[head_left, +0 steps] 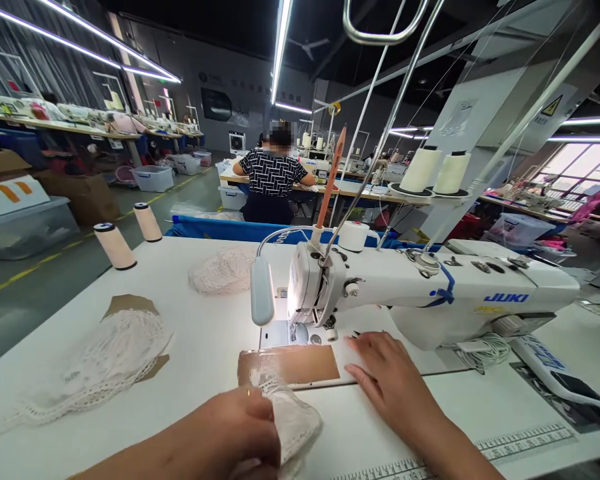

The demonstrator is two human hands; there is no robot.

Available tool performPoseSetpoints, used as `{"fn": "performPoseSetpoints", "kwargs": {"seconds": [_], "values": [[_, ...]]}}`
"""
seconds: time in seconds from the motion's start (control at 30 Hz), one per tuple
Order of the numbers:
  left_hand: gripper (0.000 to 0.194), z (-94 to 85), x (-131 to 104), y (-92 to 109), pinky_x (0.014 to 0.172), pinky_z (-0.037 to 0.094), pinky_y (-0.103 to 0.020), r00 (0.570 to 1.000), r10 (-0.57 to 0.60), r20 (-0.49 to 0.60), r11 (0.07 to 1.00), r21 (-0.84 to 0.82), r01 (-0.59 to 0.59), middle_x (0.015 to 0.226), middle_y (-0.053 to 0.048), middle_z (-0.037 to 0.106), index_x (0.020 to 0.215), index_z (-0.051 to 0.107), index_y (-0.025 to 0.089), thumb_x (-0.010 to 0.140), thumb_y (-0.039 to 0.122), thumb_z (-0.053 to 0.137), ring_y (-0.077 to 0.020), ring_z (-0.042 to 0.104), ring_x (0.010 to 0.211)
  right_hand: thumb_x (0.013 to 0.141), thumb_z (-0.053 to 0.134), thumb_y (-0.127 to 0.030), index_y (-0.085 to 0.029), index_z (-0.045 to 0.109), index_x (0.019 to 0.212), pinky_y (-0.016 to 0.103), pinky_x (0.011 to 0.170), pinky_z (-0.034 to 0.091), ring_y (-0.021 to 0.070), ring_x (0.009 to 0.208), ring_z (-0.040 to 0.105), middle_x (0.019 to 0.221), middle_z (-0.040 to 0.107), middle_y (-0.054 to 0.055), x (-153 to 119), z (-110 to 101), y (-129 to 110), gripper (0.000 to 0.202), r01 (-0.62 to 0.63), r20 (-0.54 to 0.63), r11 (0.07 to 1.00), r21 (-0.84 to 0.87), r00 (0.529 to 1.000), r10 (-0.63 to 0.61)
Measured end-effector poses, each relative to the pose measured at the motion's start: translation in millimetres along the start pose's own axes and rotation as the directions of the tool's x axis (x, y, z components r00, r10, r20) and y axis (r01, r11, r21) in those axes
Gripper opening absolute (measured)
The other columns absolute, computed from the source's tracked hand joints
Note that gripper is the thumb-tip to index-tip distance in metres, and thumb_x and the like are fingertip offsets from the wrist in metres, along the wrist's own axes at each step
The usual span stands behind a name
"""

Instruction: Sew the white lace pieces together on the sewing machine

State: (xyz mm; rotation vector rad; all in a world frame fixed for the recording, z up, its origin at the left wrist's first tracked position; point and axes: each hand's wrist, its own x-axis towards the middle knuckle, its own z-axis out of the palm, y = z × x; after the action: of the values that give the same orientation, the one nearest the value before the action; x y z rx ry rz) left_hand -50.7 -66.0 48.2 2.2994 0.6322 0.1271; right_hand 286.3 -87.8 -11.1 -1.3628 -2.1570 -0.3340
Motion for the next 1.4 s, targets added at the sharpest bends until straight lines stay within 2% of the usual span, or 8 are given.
{"fn": "performPoseSetpoints", "kwargs": {"seconds": [0.1,0.27,0.47,0.57,0.7,0.9,1.1,1.4], "values": [[0.024,4.7,20.5,-11.1,0.098,0.05,-0.037,0.96,-0.003,-0.279,0.994,0.108,0.034,0.126,-0.006,0.069,0.115,0.066,0.026,0.1,0.015,0.051,-0.0244,0.064,0.113,0.112,0.051,-0.018,-0.023,0.061,0.134,0.035,0.08,0.051,0.0226,0.088,0.062,0.1,0.069,0.006,4.2,0.6,-35.9,0.024,0.097,0.039,0.962,0.256,0.993,-0.111],[0.017,1.0,48.9,-34.1,0.071,0.043,-0.035,0.937,-0.265,-0.226,0.919,0.235,0.317,0.09,-0.005,0.07,0.082,0.054,0.022,0.097,0.025,0.05,-0.024,0.063,0.081,0.101,0.069,-0.029,-0.032,0.066,0.118,0.027,0.067,0.044,0.017,0.076,0.056,0.093,0.066,-0.002,0.1,28.6,-76.1,0.018,0.258,0.083,0.906,0.336,0.95,-0.301],[0.016,-32.3,5.8,-46.4,0.062,0.031,-0.035,0.841,-0.422,-0.338,0.753,0.386,0.533,0.075,-0.003,0.063,0.074,0.047,0.023,0.09,0.023,0.05,-0.0233,0.056,0.069,0.095,0.061,-0.012,-0.027,0.068,0.112,0.031,0.077,0.049,0.0204,0.089,0.062,0.107,0.07,0.004,13.7,30.0,-66.6,0.023,0.188,0.235,0.925,0.33,0.933,-0.273],[0.01,-34.8,1.5,-48.0,0.075,0.041,-0.039,0.869,-0.279,-0.409,0.796,0.409,0.447,0.094,-0.008,0.068,0.089,0.061,0.021,0.091,0.023,0.051,-0.0289,0.062,0.087,0.1,0.051,-0.008,-0.024,0.067,0.108,0.031,0.079,0.051,0.0211,0.094,0.062,0.108,0.069,0.006,27.7,19.4,-61.4,0.024,0.161,0.28,0.906,0.392,0.917,-0.284],[0.019,-19.3,37.1,-41.7,0.084,0.047,-0.041,0.911,-0.175,-0.373,0.909,0.295,0.295,0.112,-0.01,0.069,0.111,0.065,0.021,0.098,0.032,0.058,-0.0306,0.063,0.102,0.099,0.051,-0.007,-0.023,0.064,0.1,0.032,0.083,0.05,0.0213,0.097,0.06,0.107,0.067,0.005,37.8,18.6,-59.2,0.021,0.169,0.274,0.87,0.462,0.907,-0.321],[0.015,-6.5,67.1,-42.1,0.078,0.043,-0.035,0.937,-0.189,-0.293,0.947,0.199,0.253,0.093,-0.005,0.065,0.077,0.049,0.021,0.086,0.012,0.057,-0.0245,0.06,0.091,0.088,0.061,-0.006,-0.022,0.051,0.08,0.03,0.072,0.04,0.0186,0.083,0.053,0.09,0.057,0.0,51.4,18.8,-50.4,0.021,0.027,0.388,0.923,0.385,0.902,-0.189],[0.007,-4.9,58.6,-46.8,0.074,0.041,-0.034,0.912,-0.219,-0.347,0.971,0.011,0.237,0.09,-0.003,0.066,0.088,0.053,0.022,0.085,0.023,0.06,-0.0237,0.058,0.085,0.092,0.082,-0.026,-0.023,0.057,0.089,0.031,0.074,0.04,0.021,0.086,0.058,0.093,0.061,-0.001,54.3,36.9,-58.1,0.025,-0.161,0.42,0.903,0.399,0.907,-0.024],[0.014,-2.1,60.2,-48.5,0.069,0.036,-0.032,0.923,-0.184,-0.338,0.981,-0.004,0.194,0.08,-0.001,0.059,0.076,0.043,0.023,0.082,0.018,0.055,-0.021,0.051,0.077,0.097,0.053,-0.012,-0.024,0.058,0.092,0.03,0.072,0.044,0.0199,0.084,0.062,0.093,0.065,0.001,45.2,32.5,-53.6,0.014,-0.126,0.326,0.883,0.452,0.945,-0.032]]}}
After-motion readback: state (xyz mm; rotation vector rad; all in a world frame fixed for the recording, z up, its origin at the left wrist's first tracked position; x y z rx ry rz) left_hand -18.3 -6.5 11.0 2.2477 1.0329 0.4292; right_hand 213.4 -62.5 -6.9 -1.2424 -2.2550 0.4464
